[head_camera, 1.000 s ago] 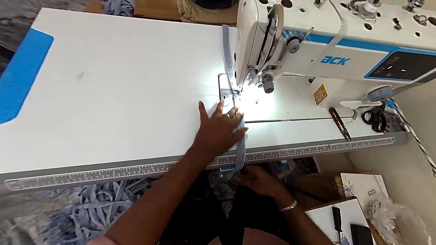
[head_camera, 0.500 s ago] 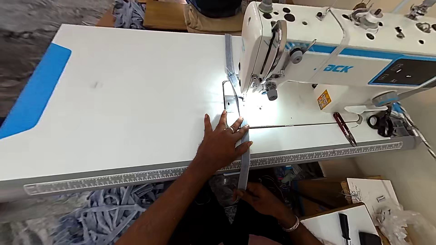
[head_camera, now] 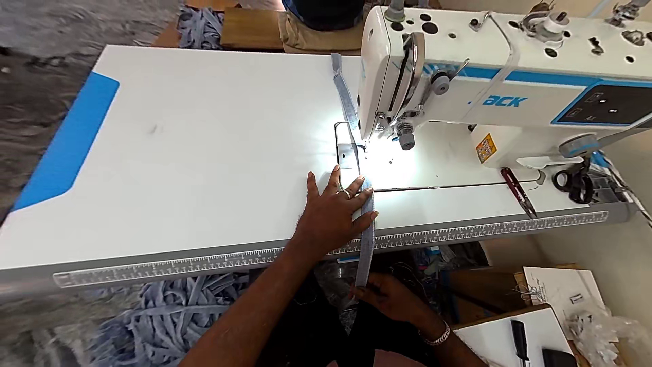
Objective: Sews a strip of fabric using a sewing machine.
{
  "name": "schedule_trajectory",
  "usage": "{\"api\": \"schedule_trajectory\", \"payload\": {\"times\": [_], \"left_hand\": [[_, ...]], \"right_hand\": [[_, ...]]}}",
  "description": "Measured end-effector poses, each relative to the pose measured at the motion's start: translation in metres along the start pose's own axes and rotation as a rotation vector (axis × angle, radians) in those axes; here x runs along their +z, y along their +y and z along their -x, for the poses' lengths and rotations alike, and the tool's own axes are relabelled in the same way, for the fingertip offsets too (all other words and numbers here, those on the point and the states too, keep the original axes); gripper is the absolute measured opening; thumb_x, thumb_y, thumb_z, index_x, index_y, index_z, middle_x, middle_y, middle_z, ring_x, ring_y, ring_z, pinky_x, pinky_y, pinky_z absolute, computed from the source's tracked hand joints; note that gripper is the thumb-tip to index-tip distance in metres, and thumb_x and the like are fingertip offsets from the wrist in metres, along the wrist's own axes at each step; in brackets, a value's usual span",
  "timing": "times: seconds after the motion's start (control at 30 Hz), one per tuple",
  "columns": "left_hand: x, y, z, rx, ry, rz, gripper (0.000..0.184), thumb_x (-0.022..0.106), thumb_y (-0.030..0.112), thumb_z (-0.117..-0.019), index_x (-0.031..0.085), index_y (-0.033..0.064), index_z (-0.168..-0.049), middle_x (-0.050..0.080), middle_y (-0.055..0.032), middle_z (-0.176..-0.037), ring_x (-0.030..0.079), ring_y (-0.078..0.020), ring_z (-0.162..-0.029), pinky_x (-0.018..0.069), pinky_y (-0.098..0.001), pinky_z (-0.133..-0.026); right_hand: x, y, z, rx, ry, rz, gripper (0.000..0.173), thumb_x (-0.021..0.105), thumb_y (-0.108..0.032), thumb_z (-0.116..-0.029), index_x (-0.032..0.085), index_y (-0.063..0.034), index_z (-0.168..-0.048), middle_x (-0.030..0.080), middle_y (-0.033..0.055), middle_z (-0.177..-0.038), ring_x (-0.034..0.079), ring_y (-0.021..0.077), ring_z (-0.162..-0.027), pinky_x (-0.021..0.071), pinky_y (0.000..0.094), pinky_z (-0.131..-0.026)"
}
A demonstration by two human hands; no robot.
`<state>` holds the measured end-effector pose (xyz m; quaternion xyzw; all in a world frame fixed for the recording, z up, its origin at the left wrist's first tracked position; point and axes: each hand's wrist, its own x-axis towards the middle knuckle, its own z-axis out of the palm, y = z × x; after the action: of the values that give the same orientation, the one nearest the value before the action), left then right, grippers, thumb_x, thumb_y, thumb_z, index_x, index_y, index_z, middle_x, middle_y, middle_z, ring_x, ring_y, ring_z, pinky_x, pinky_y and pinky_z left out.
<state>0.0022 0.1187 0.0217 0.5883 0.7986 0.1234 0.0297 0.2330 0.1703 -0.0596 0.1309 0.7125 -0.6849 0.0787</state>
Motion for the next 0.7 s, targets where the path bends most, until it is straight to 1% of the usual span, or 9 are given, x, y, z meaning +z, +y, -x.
{"api": "schedule_trajectory", "payload": {"times": [0.07, 0.17, 0.27, 0.3, 0.33, 0.37, 0.47, 0.6, 0.7], "left_hand": [[0.0005, -0.0001, 0.0005, 0.005, 0.006, -0.003, 0.064, 0.028, 0.071, -0.1010, 0.055, 0.0380, -0.149, 0.045, 0.0071, -0.161, 0.022, -0.0396, -0.156, 0.0071, -0.0816, -0.114], [0.0001, -0.0001, 0.0009, 0.005, 0.011, 0.006, 0.063, 0.030, 0.070, -0.1011, 0.055, 0.0376, -0.149, 0.045, 0.0066, -0.161, 0.021, -0.0394, -0.156, 0.0063, -0.0813, -0.115], [0.0006, 0.0000, 0.0009, 0.005, 0.009, 0.003, 0.063, 0.030, 0.071, -0.1008, 0.055, 0.0381, -0.149, 0.045, 0.0066, -0.161, 0.022, -0.0395, -0.156, 0.0070, -0.0814, -0.114], [0.0002, 0.0000, 0.0007, 0.004, -0.001, 0.004, 0.063, 0.030, 0.071, -0.1008, 0.055, 0.0384, -0.149, 0.045, 0.0063, -0.161, 0.022, -0.0399, -0.156, 0.0070, -0.0815, -0.114], [-0.0002, 0.0001, 0.0006, 0.003, -0.007, 0.007, 0.063, 0.030, 0.071, -0.1008, 0.055, 0.0383, -0.149, 0.045, 0.0060, -0.161, 0.021, -0.0403, -0.156, 0.0068, -0.0816, -0.114], [-0.0007, 0.0004, 0.0005, 0.002, -0.015, 0.006, 0.063, 0.029, 0.071, -0.1009, 0.054, 0.0386, -0.150, 0.044, 0.0061, -0.162, 0.021, -0.0402, -0.156, 0.0066, -0.0815, -0.114], [-0.0013, 0.0009, 0.0003, 0.008, -0.020, -0.004, 0.062, 0.028, 0.069, -0.1021, 0.054, 0.0390, -0.150, 0.044, 0.0072, -0.162, 0.021, -0.0402, -0.157, 0.0068, -0.0820, -0.114], [-0.0020, -0.0001, 0.0011, 0.023, 0.004, 0.013, 0.057, 0.028, 0.063, -0.1050, 0.056, 0.0376, -0.148, 0.046, 0.0065, -0.160, 0.022, -0.0408, -0.156, 0.0075, -0.0824, -0.114], [-0.0017, 0.0003, 0.0016, 0.026, 0.009, 0.021, 0.059, 0.026, 0.065, -0.1053, 0.056, 0.0374, -0.148, 0.046, 0.0067, -0.160, 0.022, -0.0407, -0.156, 0.0070, -0.0833, -0.113]], "right_hand": [[-0.0009, -0.0004, 0.0004, -0.009, -0.014, -0.013, 0.032, 0.055, -0.033, -0.1064, 0.069, -0.0042, -0.112, 0.072, 0.0007, -0.097, 0.066, 0.0040, -0.084, 0.0545, 0.0235, -0.079], [-0.0009, -0.0032, 0.0006, -0.038, -0.035, -0.039, 0.034, 0.053, -0.033, -0.1072, 0.070, -0.0036, -0.110, 0.070, -0.0006, -0.088, 0.064, 0.0037, -0.077, 0.0539, 0.0233, -0.073], [0.0002, -0.0093, 0.0026, -0.078, -0.044, -0.081, 0.032, 0.054, -0.029, -0.1068, 0.064, -0.0036, -0.123, 0.065, -0.0013, -0.096, 0.060, 0.0012, -0.082, 0.0520, 0.0211, -0.076], [0.0015, -0.0093, 0.0028, -0.093, -0.031, -0.097, 0.033, 0.054, -0.028, -0.1061, 0.061, -0.0036, -0.127, 0.064, -0.0007, -0.098, 0.059, 0.0013, -0.082, 0.0517, 0.0212, -0.075], [0.0031, -0.0080, 0.0024, -0.102, -0.010, -0.114, 0.034, 0.054, -0.029, -0.1060, 0.058, -0.0038, -0.128, 0.061, -0.0007, -0.094, 0.057, 0.0023, -0.077, 0.0507, 0.0217, -0.070], [0.0042, -0.0054, 0.0015, -0.111, 0.021, -0.134, 0.033, 0.053, -0.030, -0.1062, 0.057, -0.0040, -0.126, 0.060, -0.0004, -0.088, 0.056, 0.0039, -0.071, 0.0501, 0.0231, -0.066], [0.0003, -0.0011, 0.0000, -0.091, 0.076, -0.174, 0.030, 0.052, -0.029, -0.1078, 0.062, -0.0027, -0.118, 0.067, 0.0040, -0.092, 0.066, 0.0116, -0.077, 0.0586, 0.0301, -0.073], [-0.0037, -0.0045, 0.0020, -0.031, 0.090, -0.180, 0.028, 0.050, -0.026, -0.1087, 0.066, -0.0034, -0.111, 0.070, 0.0032, -0.095, 0.067, 0.0101, -0.072, 0.0591, 0.0272, -0.067], [-0.0044, -0.0040, 0.0041, -0.004, 0.071, -0.203, 0.029, 0.049, -0.028, -0.1090, 0.066, -0.0044, -0.110, 0.071, 0.0026, -0.095, 0.067, 0.0097, -0.067, 0.0587, 0.0261, -0.061]]}}
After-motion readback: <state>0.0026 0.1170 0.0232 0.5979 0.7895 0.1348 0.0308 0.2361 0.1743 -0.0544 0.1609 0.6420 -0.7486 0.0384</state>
